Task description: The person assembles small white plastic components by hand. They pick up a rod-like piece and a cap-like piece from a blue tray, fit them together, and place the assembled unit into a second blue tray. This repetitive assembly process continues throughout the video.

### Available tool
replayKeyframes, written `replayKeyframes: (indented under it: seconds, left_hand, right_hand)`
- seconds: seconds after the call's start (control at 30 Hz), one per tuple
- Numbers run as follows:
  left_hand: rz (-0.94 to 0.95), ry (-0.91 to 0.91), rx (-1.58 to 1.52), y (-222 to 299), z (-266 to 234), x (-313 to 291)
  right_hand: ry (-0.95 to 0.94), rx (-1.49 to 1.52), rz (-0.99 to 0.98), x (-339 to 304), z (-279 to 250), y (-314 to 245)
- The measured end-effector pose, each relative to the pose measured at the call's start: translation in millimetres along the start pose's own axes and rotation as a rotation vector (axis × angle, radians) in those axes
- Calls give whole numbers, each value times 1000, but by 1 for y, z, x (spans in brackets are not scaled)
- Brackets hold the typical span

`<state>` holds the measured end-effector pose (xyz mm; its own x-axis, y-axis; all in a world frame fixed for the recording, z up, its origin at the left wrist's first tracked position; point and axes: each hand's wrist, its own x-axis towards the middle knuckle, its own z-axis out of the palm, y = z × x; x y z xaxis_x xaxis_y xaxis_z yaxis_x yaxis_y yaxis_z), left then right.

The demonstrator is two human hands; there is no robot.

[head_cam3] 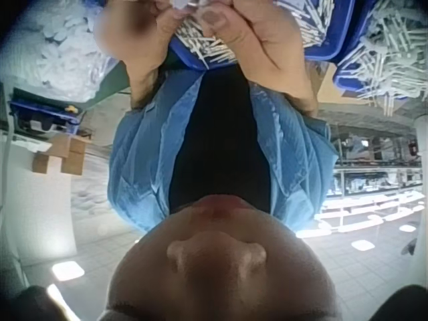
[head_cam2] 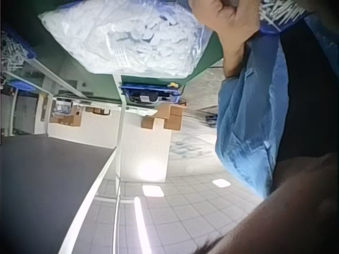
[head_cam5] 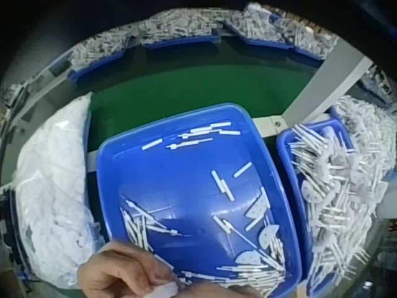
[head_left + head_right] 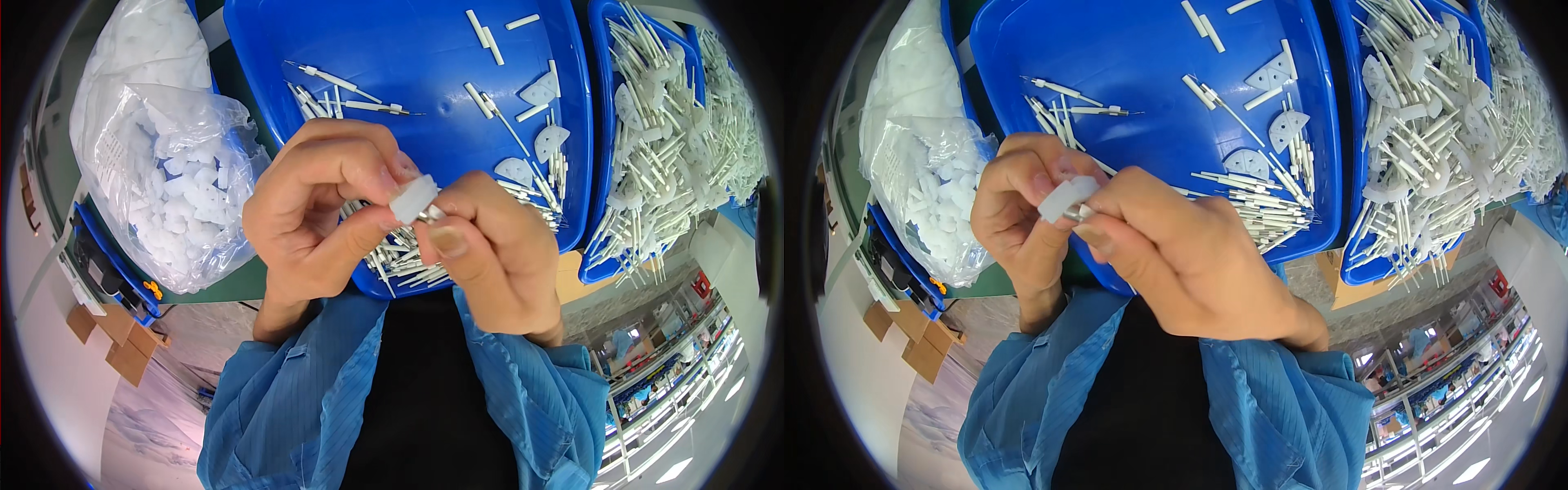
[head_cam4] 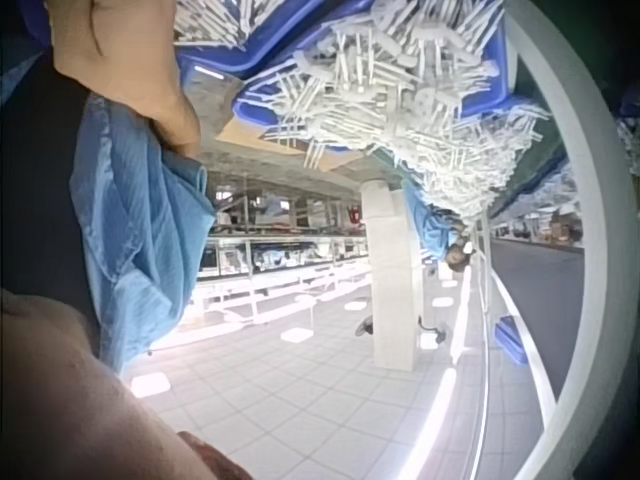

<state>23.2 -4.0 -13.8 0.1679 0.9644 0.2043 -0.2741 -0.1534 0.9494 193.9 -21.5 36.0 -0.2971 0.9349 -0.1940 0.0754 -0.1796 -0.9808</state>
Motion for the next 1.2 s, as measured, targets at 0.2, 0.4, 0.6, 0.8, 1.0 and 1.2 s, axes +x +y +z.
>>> replayKeyframes:
  seconds: [0.2,0.4,0.6,0.8,1.0,1.2]
  left_hand:
    - [122,1,205,4,2,4]
    - [189,-17,198,1,4,2]
    - [194,101,85,-1,21,2]
    - [396,-203,395,-5,-10,10]
    - [398,-33,378,-2,-6,9]
    - [288,32,202,-4,3,7]
  right_hand:
    - [104,-311,-351,0,2,13]
    - [176,-635,-332,-10,14,-2]
    - [195,-410,-464,3,7,22]
    - [129,-396,-462,2,0,30]
    - [116,-360,-479,2,4,31]
    - [4,71,-222,0,-7,26]
